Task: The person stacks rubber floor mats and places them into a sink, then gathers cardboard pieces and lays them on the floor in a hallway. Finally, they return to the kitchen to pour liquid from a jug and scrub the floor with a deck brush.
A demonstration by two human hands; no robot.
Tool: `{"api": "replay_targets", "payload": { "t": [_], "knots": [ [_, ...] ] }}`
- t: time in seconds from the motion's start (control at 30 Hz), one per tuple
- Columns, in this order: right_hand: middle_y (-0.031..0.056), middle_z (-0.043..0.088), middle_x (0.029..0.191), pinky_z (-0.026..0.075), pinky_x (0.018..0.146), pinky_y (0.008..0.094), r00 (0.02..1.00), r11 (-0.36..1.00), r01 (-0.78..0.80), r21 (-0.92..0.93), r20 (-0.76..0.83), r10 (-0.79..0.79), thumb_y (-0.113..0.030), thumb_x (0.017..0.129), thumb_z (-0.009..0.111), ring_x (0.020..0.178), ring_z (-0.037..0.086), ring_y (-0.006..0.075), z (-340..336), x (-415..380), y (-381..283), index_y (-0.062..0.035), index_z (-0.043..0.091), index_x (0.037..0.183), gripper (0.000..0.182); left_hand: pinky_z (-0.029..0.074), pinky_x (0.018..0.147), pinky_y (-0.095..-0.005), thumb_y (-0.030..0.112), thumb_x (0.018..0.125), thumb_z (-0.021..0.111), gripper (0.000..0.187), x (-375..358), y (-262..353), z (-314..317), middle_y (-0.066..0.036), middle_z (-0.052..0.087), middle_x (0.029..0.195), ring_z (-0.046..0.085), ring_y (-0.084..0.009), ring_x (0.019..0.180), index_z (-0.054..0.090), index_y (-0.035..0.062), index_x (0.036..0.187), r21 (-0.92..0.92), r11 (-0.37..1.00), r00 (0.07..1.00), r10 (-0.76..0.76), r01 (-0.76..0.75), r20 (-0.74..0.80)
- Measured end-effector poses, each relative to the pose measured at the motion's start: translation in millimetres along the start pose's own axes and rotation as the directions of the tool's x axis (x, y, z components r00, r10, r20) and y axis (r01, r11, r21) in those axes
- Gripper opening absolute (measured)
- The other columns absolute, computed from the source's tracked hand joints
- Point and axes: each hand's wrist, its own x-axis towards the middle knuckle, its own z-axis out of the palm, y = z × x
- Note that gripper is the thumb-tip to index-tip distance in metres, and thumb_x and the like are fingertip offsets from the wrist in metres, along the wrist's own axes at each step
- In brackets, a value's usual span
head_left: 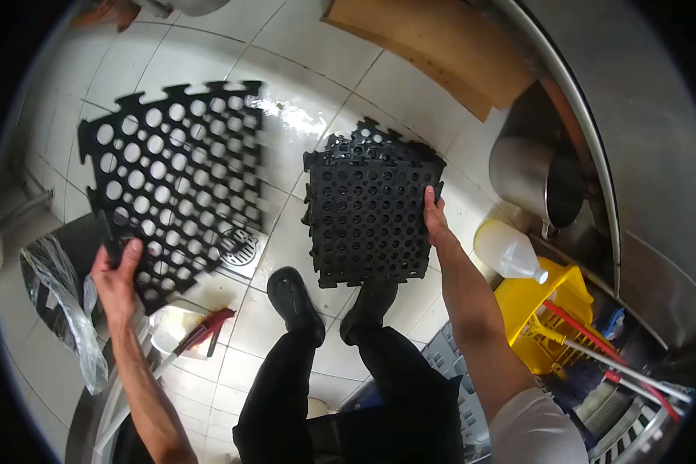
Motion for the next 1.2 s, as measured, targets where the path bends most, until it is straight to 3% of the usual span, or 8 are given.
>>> {"api": "replay_targets", "payload": {
  "t": [0.13, 0.23, 0.37, 0.43, 0.6, 0.77, 0.97, 1.2],
  "knots": [
    [0.0165, 0.029, 0.153, 0.031, 0.11, 0.0536, 0.999, 1.0, -0.016, 0.025, 0.03, 0.015, -0.08, 0.083, 0.041, 0.136, 0.036, 0.0343, 0, -8, -9, -0.0122, 0.013, 0.152, 0.101, 0.051, 0.071, -0.0245, 0.008, 0.084, 0.073, 0.018, -17, -49, 92, -0.003, 0.069, 0.089, 0.063, -0.0096, 0.076, 0.067, 0.0045, 0.1, -0.21, 0.945, 0.937, -0.18, 0.249, 0.3],
    [0.0147, 0.026, 0.156, 0.024, 0.114, 0.0524, 0.949, 0.884, -0.192, 0.425, 0.311, 0.057, -0.069, 0.093, 0.033, 0.14, 0.033, 0.0317, -14, 3, -2, -0.0081, 0.024, 0.151, 0.085, 0.055, 0.065, -0.0256, 0.008, 0.083, 0.075, 0.019, -33, -84, 202, -0.004, 0.069, 0.086, 0.067, -0.0123, 0.072, 0.066, 0.0012, 0.099, -0.315, 0.853, 0.837, -0.224, 0.416, 0.499],
    [0.0151, 0.044, 0.144, 0.028, 0.111, 0.0475, 0.993, 0.963, 0.007, 0.268, -0.119, 0.026, -0.07, 0.093, 0.028, 0.129, 0.044, 0.0293, -26, 11, 22, -0.0029, 0.039, 0.143, 0.085, 0.049, 0.078, -0.0283, 0.024, 0.08, 0.08, 0.042, -59, -164, 290, -0.008, 0.065, 0.102, 0.06, -0.016, 0.093, 0.062, 0.002, 0.112, -0.046, 0.986, 0.948, -0.143, 0.162, 0.284],
    [0.0146, 0.043, 0.145, 0.026, 0.112, 0.0469, 0.999, 0.965, 0.003, 0.262, -0.049, 0.01, -0.072, 0.092, 0.028, 0.13, 0.043, 0.0287, -46, 27, 39, -0.0034, 0.038, 0.144, 0.087, 0.048, 0.086, -0.0312, 0.029, 0.079, 0.081, 0.054, -70, -165, 316, -0.011, 0.063, 0.112, 0.058, -0.0196, 0.104, 0.059, 0.001, 0.119, 0.061, 0.998, 0.986, -0.022, 0.012, 0.167],
    [0.0135, 0.048, 0.141, 0.028, 0.112, 0.0464, 0.999, 0.9, -0.048, 0.434, 0.037, 0.035, -0.075, 0.09, 0.031, 0.129, 0.044, 0.0299, -35, 31, 41, -0.0037, 0.044, 0.14, 0.088, 0.041, 0.101, -0.0352, 0.041, 0.072, 0.083, 0.09, -47, -168, 337, -0.019, 0.055, 0.127, 0.053, -0.0284, 0.117, 0.042, -0.0079, 0.135, -0.11, 0.895, 0.862, -0.373, 0.432, 0.344],
    [0.0139, 0.05, 0.141, 0.033, 0.112, 0.0438, 0.934, 0.784, -0.209, 0.585, 0.356, -0.016, -0.071, 0.093, 0.026, 0.128, 0.048, 0.0295, -22, 23, 28, -0.0079, 0.046, 0.14, 0.082, 0.044, 0.097, -0.0342, 0.039, 0.074, 0.082, 0.081, -16, -123, 351, -0.018, 0.06, 0.121, 0.058, -0.0259, 0.109, 0.048, -0.0069, 0.13, -0.074, 0.921, 0.844, -0.314, 0.381, 0.435],
    [0.0129, 0.048, 0.143, 0.029, 0.114, 0.0424, 0.934, 0.867, -0.212, 0.451, 0.355, 0.044, -0.071, 0.093, 0.027, 0.133, 0.043, 0.0281, -13, 13, -12, -0.008, 0.045, 0.141, 0.081, 0.049, 0.091, -0.0333, 0.046, 0.079, 0.075, 0.072, 23, -124, 340, -0.015, 0.062, 0.117, 0.062, -0.0225, 0.102, 0.052, -0.0014, 0.127, -0.161, 0.7, 0.629, -0.485, 0.696, 0.608],
    [0.0123, 0.051, 0.14, 0.035, 0.111, 0.0435, 0.914, 0.861, -0.295, 0.415, 0.385, 0.127, -0.071, 0.092, 0.032, 0.129, 0.047, 0.0284, -27, 52, 15, -0.0081, 0.046, 0.141, 0.081, 0.042, 0.102, -0.0358, 0.05, 0.083, 0.07, 0.077, 13, -125, 335, -0.01, 0.058, 0.128, 0.056, -0.02, 0.116, 0.045, 0.0021, 0.137, -0.078, 0.707, 0.525, -0.443, 0.703, 0.727]
  ]
}}
